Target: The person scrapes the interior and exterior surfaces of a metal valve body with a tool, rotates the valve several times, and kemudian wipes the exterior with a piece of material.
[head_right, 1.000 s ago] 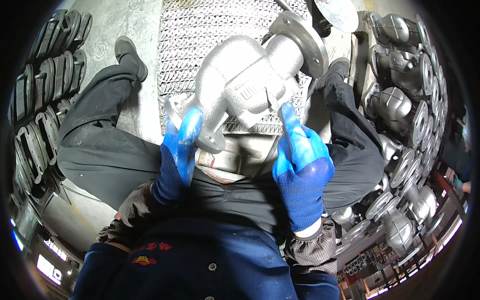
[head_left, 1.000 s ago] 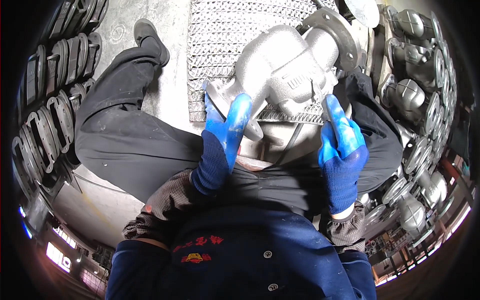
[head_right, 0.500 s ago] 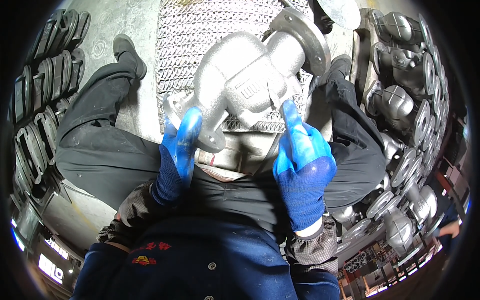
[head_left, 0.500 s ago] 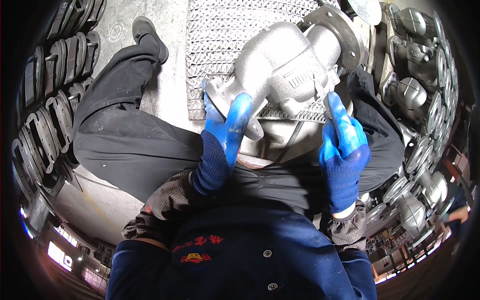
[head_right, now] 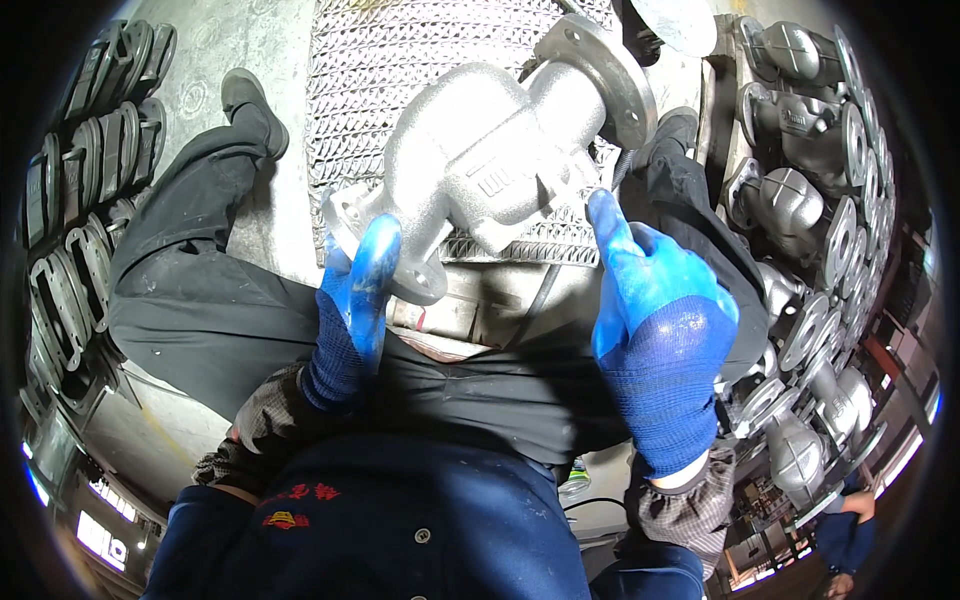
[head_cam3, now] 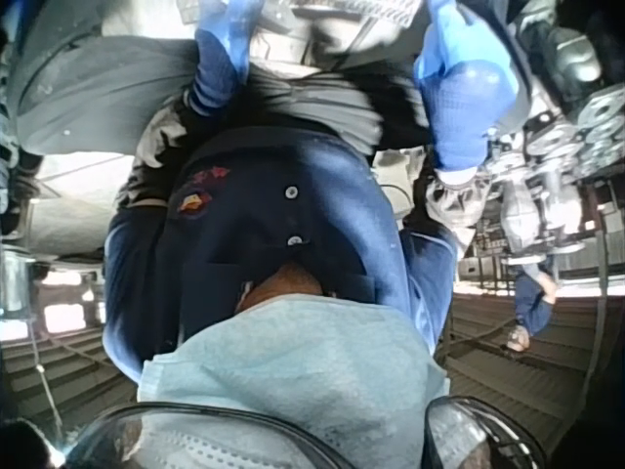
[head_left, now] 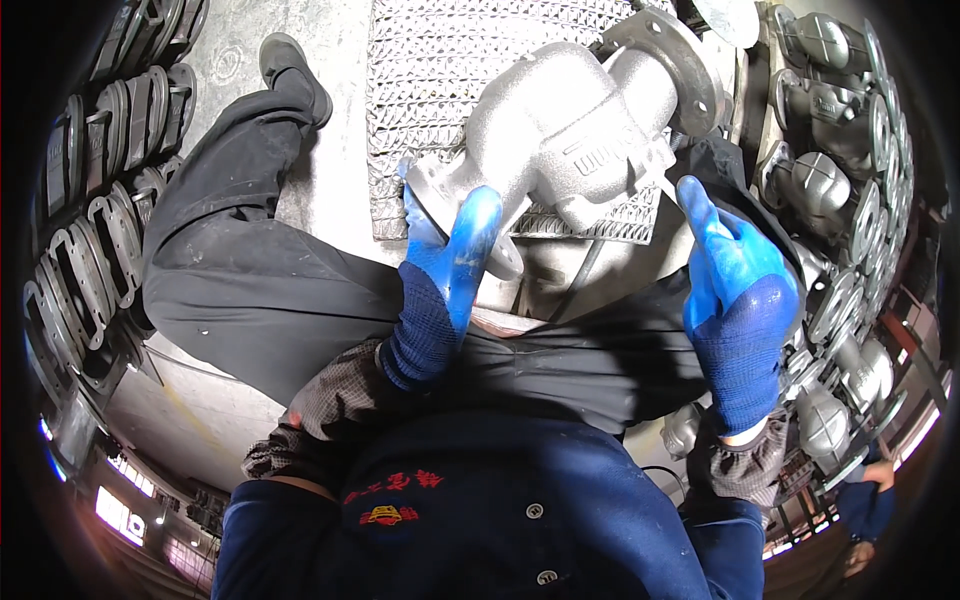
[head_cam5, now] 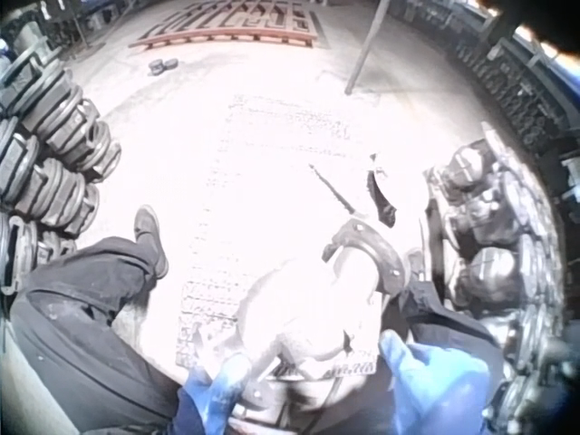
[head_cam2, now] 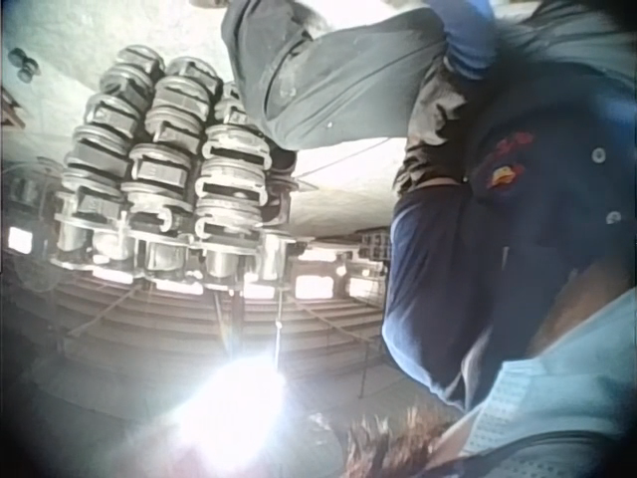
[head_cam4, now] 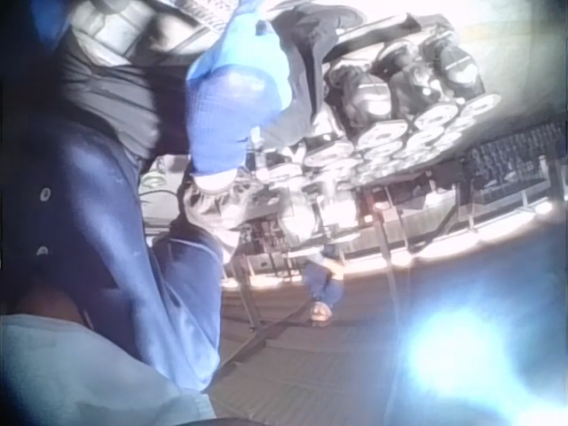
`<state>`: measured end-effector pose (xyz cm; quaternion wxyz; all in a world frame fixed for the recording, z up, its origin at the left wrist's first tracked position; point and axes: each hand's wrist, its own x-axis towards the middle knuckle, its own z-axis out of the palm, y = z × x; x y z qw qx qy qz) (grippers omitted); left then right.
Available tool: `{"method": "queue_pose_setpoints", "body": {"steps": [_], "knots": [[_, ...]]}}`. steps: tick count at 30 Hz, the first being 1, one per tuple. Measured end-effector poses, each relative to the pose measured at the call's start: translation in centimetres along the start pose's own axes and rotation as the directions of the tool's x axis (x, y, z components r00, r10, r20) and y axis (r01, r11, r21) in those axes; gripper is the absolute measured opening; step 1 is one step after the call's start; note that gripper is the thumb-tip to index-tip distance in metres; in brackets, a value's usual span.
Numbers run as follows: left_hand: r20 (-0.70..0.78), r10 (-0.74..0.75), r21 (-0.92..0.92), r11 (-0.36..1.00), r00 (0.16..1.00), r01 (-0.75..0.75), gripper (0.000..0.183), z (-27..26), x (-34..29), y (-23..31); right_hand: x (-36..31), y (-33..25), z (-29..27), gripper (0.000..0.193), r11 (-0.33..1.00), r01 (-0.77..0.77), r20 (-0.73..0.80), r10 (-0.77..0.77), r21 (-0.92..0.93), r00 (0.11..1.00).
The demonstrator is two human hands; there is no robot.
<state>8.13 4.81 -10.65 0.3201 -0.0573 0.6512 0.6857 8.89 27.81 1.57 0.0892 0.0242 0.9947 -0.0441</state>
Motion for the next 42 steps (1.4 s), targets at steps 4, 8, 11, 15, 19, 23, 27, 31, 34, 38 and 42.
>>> {"method": "queue_pose_setpoints", "body": {"steps": [4, 8, 11, 15, 19, 23, 27, 31, 34, 38, 42], "knots": [[-0.020, -0.105, -0.322, 0.942, 0.994, 0.093, 0.044, -0.2, -0.1, -0.7, 0.5, 0.4, -0.9, 0.061, 0.996, 0.054, 0.041, -0.051, -0.072, 0.998], [-0.062, -0.119, -0.316, 0.944, 0.991, 0.094, 0.042, 0.4, 0.0, -0.2, 0.9, 0.1, -1.4, 0.061, 0.987, 0.028, 0.160, -0.002, -0.158, 0.987], [-0.002, -0.048, -0.719, 0.694, 0.999, 0.032, 0.041, -0.5, 0.1, -3.4, 1.4, -0.1, -2.0, 0.060, 0.978, 0.054, 0.211, -0.010, -0.201, 0.978], [-0.009, -0.085, -0.699, 0.713, 0.996, 0.055, 0.041, 0.0, 0.1, -1.3, 1.7, 0.2, -1.7, 0.059, 0.967, 0.100, 0.194, -0.055, -0.234, 0.979], [-0.053, -0.170, -0.325, 0.935, 0.984, 0.144, 0.040, 0.4, 0.2, 0.0, 2.1, 0.0, -2.0, 0.057, 0.957, 0.120, 0.239, -0.056, -0.262, 0.969], [-0.048, -0.166, -0.405, 0.905, 0.985, 0.133, 0.040, 0.1, 0.1, -0.5, 2.2, 0.1, -1.9, 0.055, 0.948, 0.142, 0.238, -0.074, -0.283, 0.968], [-0.027, -0.189, -0.195, 0.964, 0.982, 0.180, 0.041, 0.4, 0.3, 1.0, 2.3, 0.1, -1.8, 0.053, 0.944, 0.148, 0.267, -0.067, -0.295, 0.961], [-0.057, -0.236, -0.493, 0.852, 0.970, 0.179, 0.036, 0.6, 0.3, 0.5, 2.2, 0.3, -1.7, 0.051, 0.937, 0.175, 0.240, -0.103, -0.303, 0.965], [-0.079, -0.258, -0.663, 0.735, 0.963, 0.142, 0.031, 0.5, 0.5, -0.1, 2.4, 0.1, -1.9, 0.051, 0.927, 0.188, 0.256, -0.105, -0.324, 0.961], [-0.073, -0.255, -0.569, 0.805, 0.964, 0.170, 0.032, 0.4, 0.4, 0.0, 2.5, 0.1, -2.2, 0.048, 0.913, 0.210, 0.276, -0.114, -0.350, 0.954], [-0.098, -0.192, -0.449, 0.884, 0.977, 0.128, 0.034, 0.6, 0.4, 0.3, 3.2, -0.5, -2.6, 0.047, 0.886, 0.236, 0.341, -0.095, -0.399, 0.935]]}}
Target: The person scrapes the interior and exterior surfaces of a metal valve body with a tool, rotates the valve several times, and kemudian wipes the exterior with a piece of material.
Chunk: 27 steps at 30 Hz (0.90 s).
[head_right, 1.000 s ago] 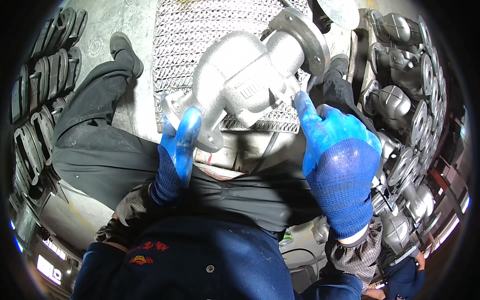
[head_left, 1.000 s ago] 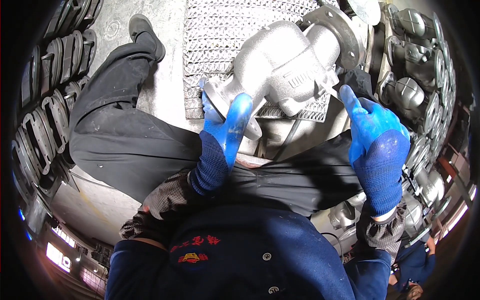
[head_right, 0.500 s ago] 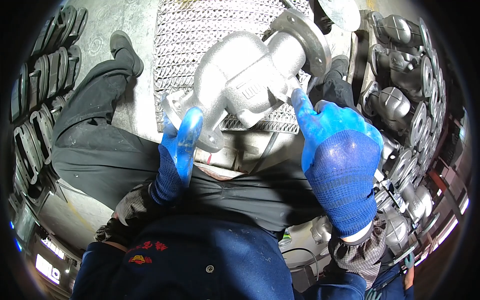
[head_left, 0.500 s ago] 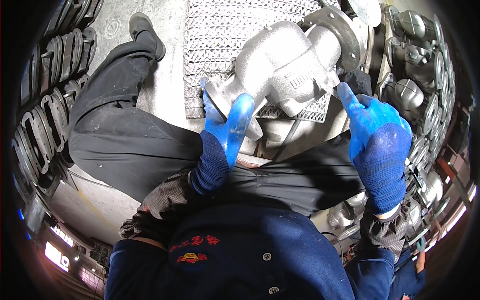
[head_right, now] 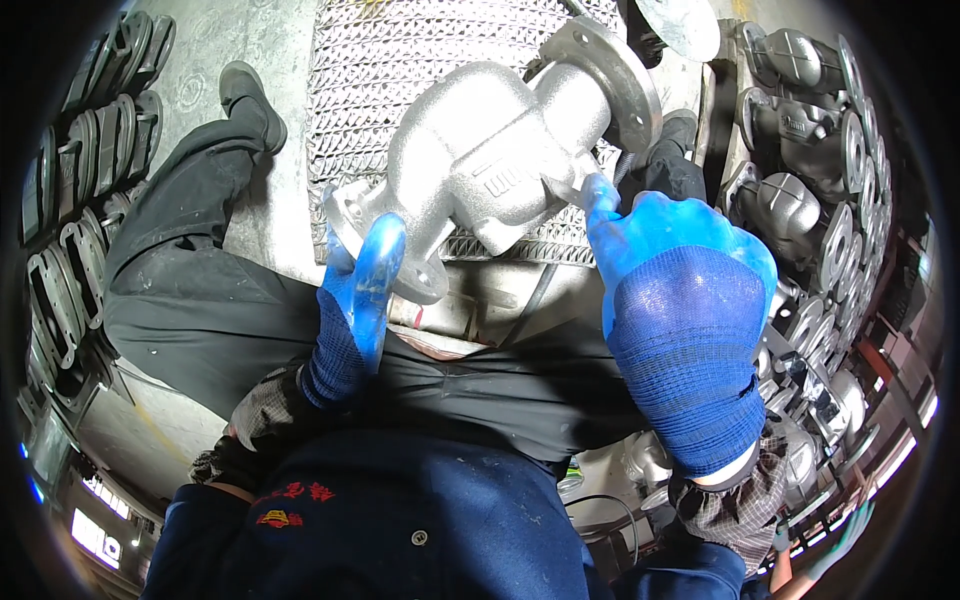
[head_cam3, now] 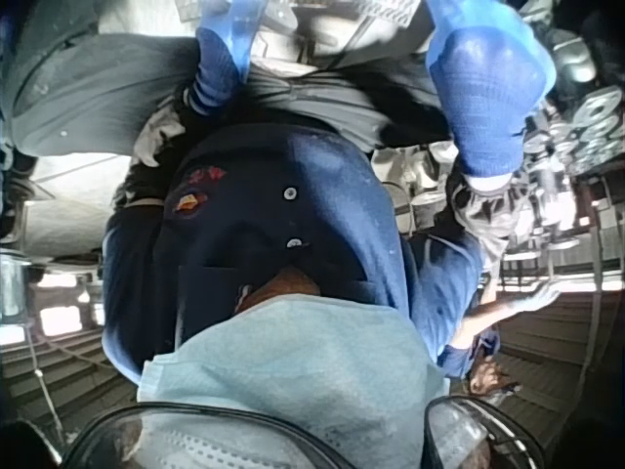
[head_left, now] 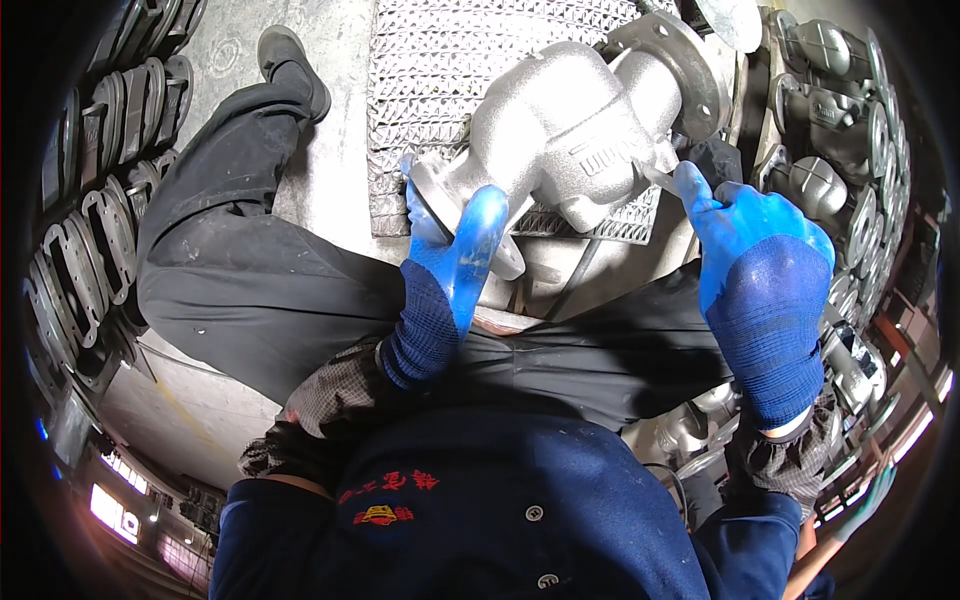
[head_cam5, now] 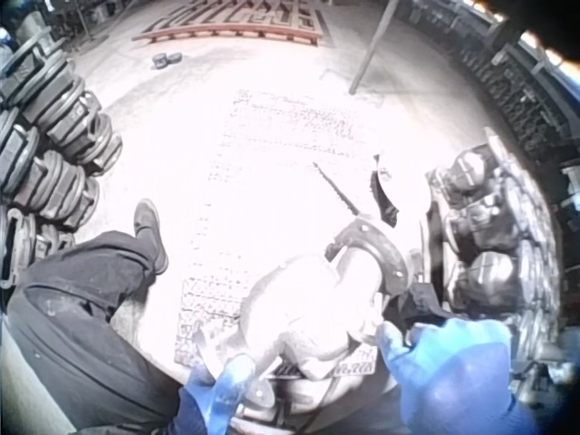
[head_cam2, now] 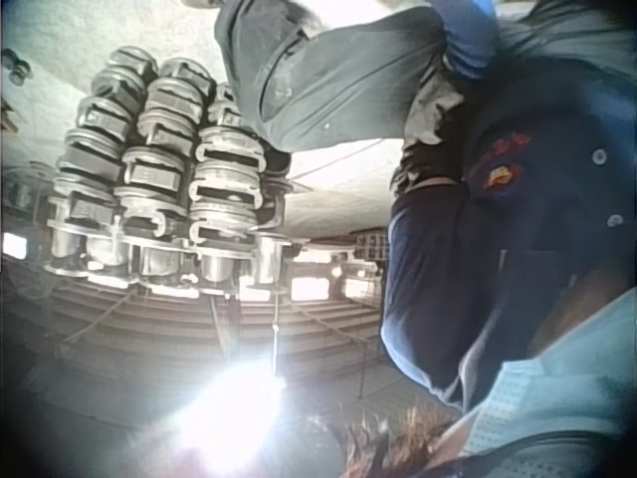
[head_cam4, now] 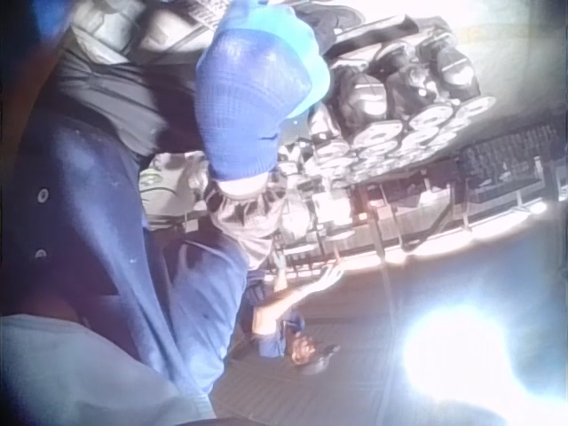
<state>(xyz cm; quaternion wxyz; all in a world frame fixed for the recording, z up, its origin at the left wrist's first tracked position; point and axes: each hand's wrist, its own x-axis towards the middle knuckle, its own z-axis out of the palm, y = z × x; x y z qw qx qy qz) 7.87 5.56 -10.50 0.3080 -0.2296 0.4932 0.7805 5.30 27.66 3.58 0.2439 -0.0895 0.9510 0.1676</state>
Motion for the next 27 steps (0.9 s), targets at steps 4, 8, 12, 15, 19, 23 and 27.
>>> {"method": "queue_pose_setpoints", "body": {"steps": [4, 8, 12, 15, 19, 23, 27], "knots": [[-0.026, -0.072, -0.137, 0.988, 0.997, 0.068, 0.034, 0.0, 0.2, 0.1, -0.1, 0.3, -0.1, 0.043, 0.999, -0.050, -0.103, 0.052, 0.021, 0.993], [0.054, -0.095, -0.035, 0.995, 0.994, 0.097, 0.042, -0.7, 0.0, -0.2, -1.0, 0.5, 2.0, 0.045, 0.929, -0.017, -0.346, 0.154, 0.369, 0.925], [0.130, 0.067, 0.183, 0.979, 0.989, -0.091, 0.046, -0.5, -0.5, 0.1, -1.7, -0.5, 5.6, 0.042, 0.676, 0.017, -0.291, 0.294, 0.736, 0.910], [0.167, 0.095, 0.450, 0.878, 0.981, -0.161, 0.046, 0.1, -0.3, 0.7, -1.7, -1.6, 6.9, 0.048, 0.609, 0.027, -0.342, 0.408, 0.793, 0.846], [0.045, 0.167, 0.365, 0.915, 0.985, -0.172, 0.053, -0.7, -0.1, 0.1, -1.4, -2.7, 8.2, 0.044, 0.511, 0.014, -0.289, 0.463, 0.859, 0.838], [-0.049, 0.045, 0.398, 0.917, 0.998, -0.022, 0.041, -0.6, 0.2, -0.1, -0.9, -2.9, 8.7, 0.044, 0.542, 0.090, -0.384, 0.457, 0.835, 0.802], [-0.073, 0.005, 0.308, 0.951, 0.997, 0.018, 0.030, -1.2, 0.3, -0.8, -1.0, -3.1, 8.7, 0.045, 0.539, 0.059, -0.354, 0.463, 0.840, 0.813]]}}
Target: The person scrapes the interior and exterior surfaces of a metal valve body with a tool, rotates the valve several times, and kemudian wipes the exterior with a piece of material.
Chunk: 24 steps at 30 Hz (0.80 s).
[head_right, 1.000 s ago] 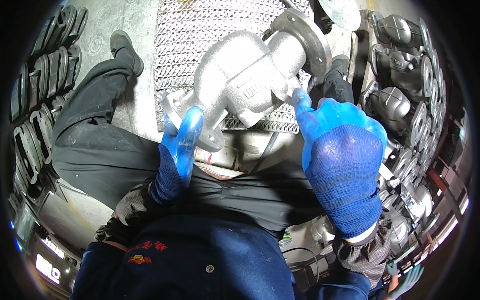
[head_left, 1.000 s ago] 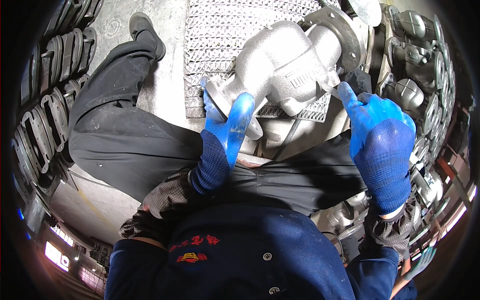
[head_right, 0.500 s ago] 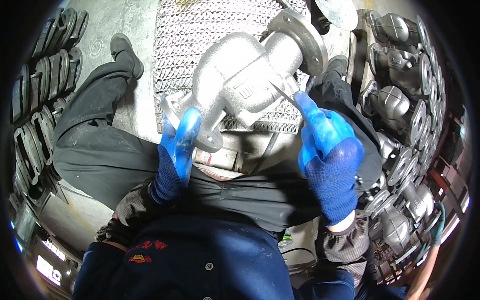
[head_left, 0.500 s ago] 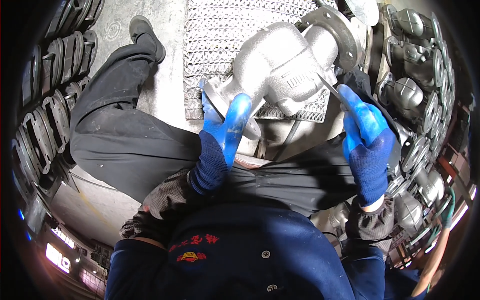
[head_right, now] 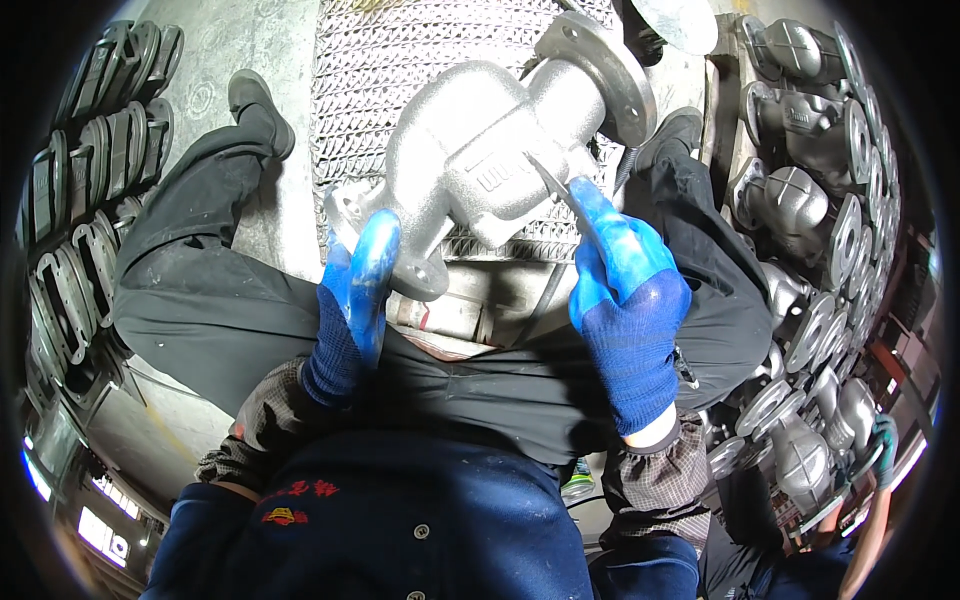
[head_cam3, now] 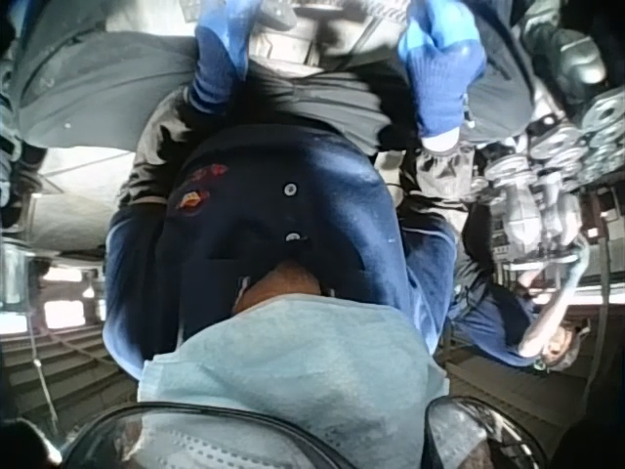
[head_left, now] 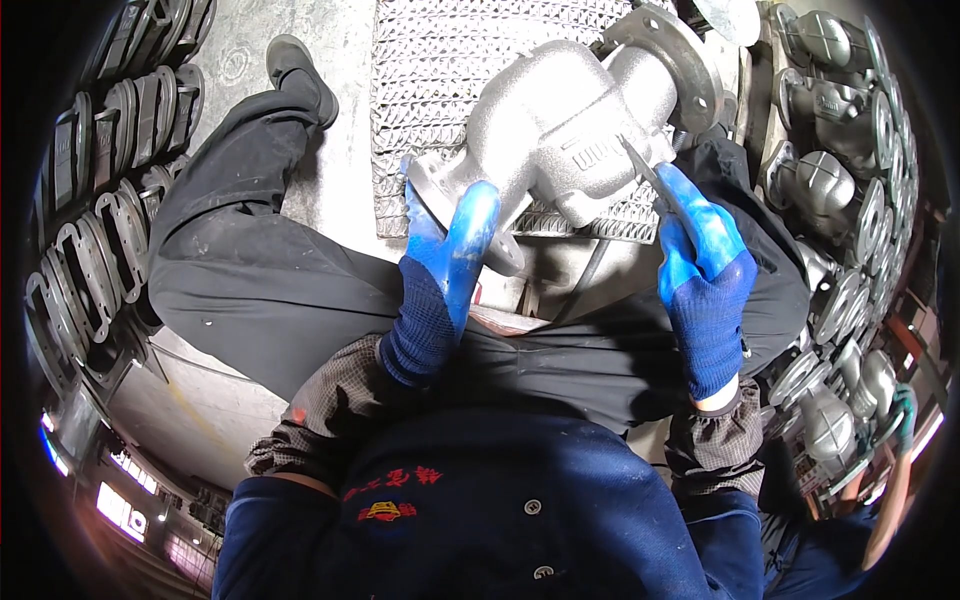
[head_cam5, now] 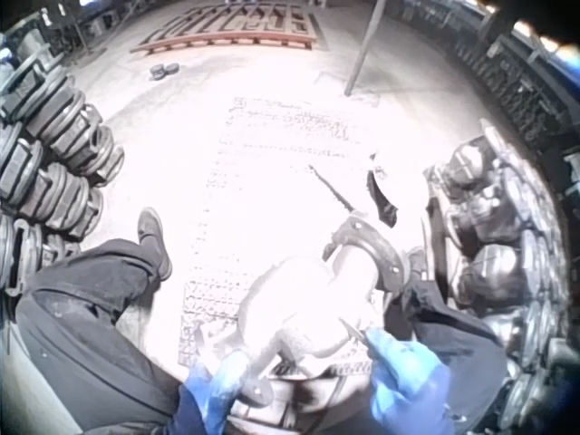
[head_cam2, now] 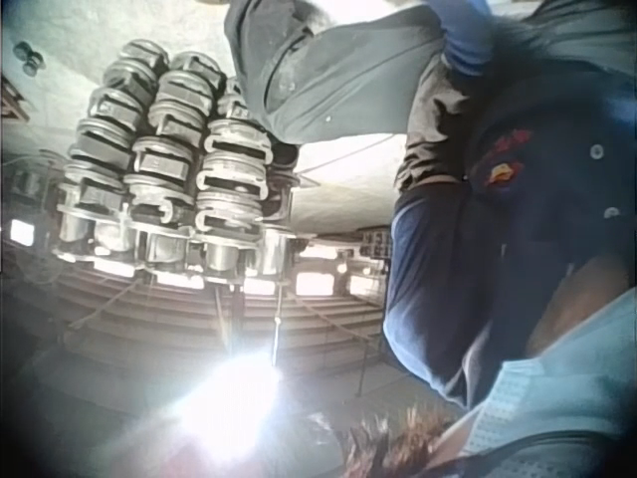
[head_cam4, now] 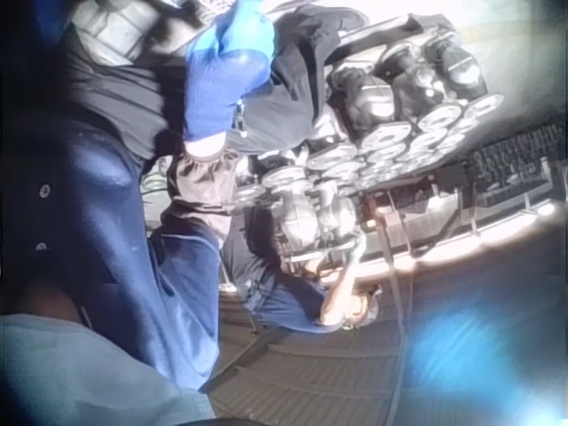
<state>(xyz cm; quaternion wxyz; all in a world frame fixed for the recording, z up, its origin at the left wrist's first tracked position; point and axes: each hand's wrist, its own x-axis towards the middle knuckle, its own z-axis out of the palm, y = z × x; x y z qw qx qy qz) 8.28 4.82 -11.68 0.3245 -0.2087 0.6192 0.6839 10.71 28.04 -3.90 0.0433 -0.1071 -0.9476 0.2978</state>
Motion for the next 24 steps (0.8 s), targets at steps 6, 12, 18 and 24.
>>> {"method": "queue_pose_setpoints", "body": {"steps": [6, 12, 18, 24], "knots": [[0.248, 0.360, 0.258, 0.870, 0.899, -0.420, 0.043, -1.2, 0.2, -1.1, -0.2, -0.3, 0.0, 0.046, 1.000, -0.021, 0.013, 0.021, -0.002, 1.000], [-0.022, 0.184, 0.046, 0.982, 0.983, -0.182, 0.055, 0.7, 0.2, 0.2, -0.3, -0.3, 0.1, 0.046, 1.000, -0.005, 0.016, 0.005, -0.023, 1.000], [0.043, 0.074, 0.185, 0.979, 0.996, -0.081, 0.050, -0.5, 0.4, -1.0, -0.2, -0.6, 0.1, 0.048, 0.999, 0.015, -0.007, -0.015, -0.033, 1.000], [0.155, 0.272, 0.264, 0.915, 0.950, -0.305, 0.030, -0.7, -0.3, -0.3, 0.2, -0.3, 0.3, 0.049, 0.995, 0.084, -0.034, -0.086, -0.049, 0.996]]}}
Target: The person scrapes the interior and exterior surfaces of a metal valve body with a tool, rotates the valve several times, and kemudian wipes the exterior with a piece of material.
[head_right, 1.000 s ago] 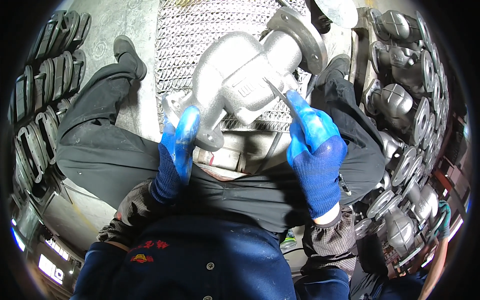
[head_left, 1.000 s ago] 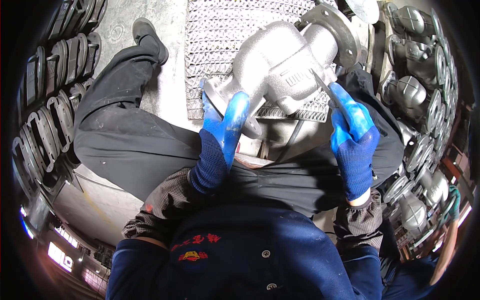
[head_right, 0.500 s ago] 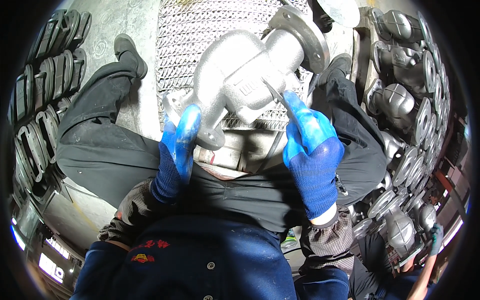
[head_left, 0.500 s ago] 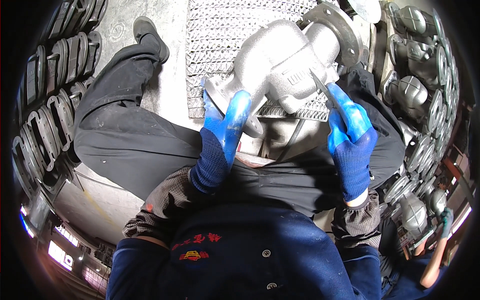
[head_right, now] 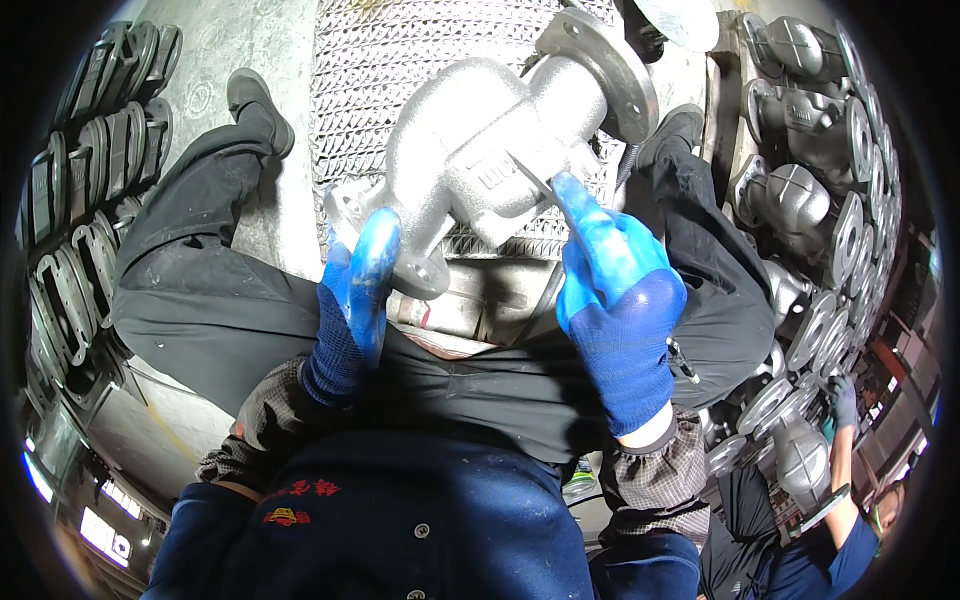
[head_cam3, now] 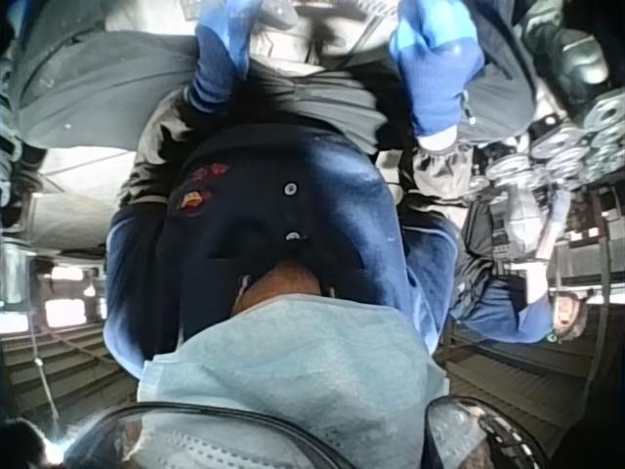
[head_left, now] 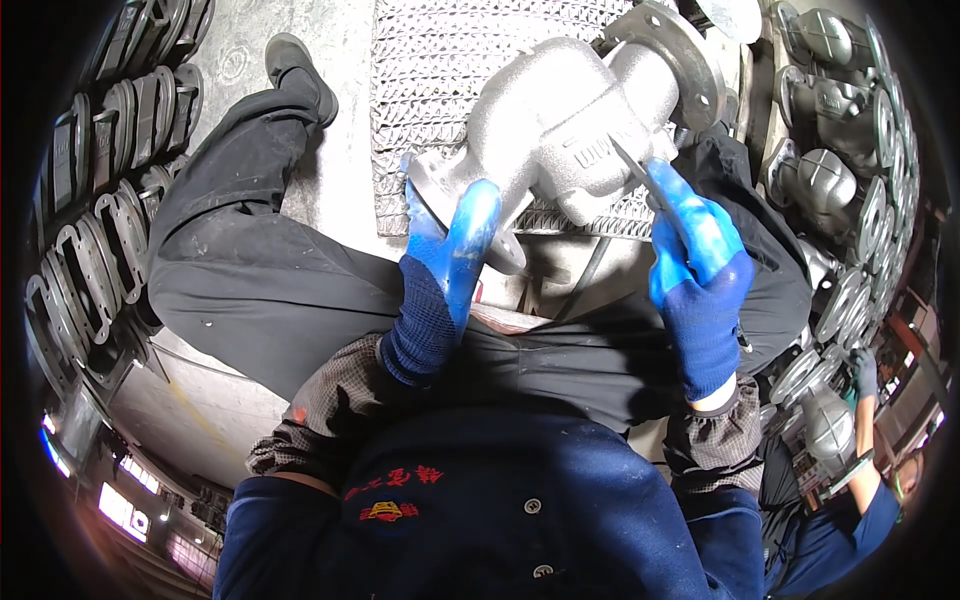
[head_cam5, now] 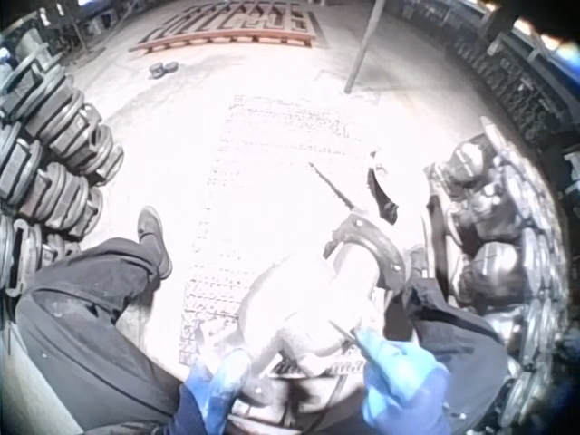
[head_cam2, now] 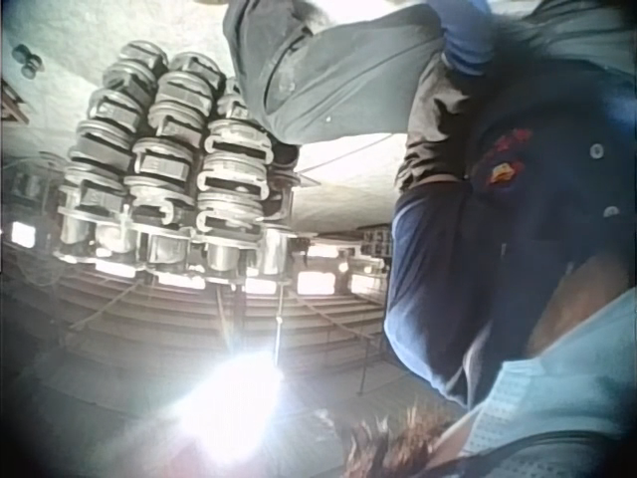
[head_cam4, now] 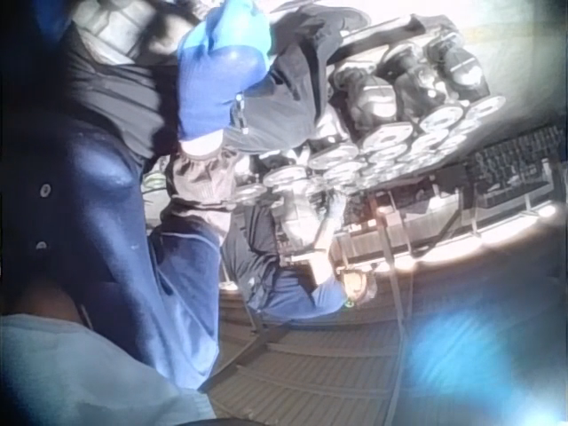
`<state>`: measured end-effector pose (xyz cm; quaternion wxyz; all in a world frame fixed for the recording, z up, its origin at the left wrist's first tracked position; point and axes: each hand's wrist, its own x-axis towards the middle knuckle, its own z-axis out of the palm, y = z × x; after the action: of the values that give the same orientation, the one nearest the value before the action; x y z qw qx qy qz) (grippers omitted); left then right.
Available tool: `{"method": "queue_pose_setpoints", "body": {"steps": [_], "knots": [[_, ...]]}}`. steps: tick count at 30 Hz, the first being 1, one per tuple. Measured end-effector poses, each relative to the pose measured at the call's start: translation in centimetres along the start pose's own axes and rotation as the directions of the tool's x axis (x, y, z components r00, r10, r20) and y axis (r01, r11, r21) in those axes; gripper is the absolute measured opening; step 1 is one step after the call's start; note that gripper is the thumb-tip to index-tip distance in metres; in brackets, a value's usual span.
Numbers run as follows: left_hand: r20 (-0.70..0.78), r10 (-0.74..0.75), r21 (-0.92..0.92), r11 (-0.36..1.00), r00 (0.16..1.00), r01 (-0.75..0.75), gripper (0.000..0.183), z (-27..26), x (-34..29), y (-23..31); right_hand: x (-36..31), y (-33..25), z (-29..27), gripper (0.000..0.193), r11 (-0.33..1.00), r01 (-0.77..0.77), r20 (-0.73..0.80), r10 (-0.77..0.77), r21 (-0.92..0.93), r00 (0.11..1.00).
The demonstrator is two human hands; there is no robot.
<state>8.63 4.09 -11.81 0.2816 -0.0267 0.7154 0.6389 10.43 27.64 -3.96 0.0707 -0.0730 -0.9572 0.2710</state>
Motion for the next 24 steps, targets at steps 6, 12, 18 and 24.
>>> {"method": "queue_pose_setpoints", "body": {"steps": [6, 12, 18, 24], "knots": [[-0.105, 0.101, -0.115, 0.987, 0.989, -0.113, 0.028, 0.9, 0.6, 1.6, 0.6, -0.7, -2.3, 0.048, 0.995, -0.102, 0.062, 0.102, 0.008, 0.993], [-0.070, -0.211, -0.218, 0.957, 0.975, 0.192, 0.027, 0.5, 0.0, 0.8, 1.5, -0.9, -4.0, 0.050, 0.950, 0.150, 0.213, -0.092, -0.275, 0.973], [-0.080, 0.040, -0.129, 0.990, 0.996, -0.050, 0.029, 0.9, 0.3, 1.8, 1.3, -0.8, -4.0, 0.051, 0.941, 0.126, 0.269, -0.039, -0.313, 0.962], [-0.062, 0.047, 0.043, 0.998, 0.997, -0.044, 0.031, 0.5, 0.3, 1.4, 1.4, -0.6, -3.8, 0.052, 0.951, 0.114, 0.239, -0.045, -0.286, 0.970]]}}
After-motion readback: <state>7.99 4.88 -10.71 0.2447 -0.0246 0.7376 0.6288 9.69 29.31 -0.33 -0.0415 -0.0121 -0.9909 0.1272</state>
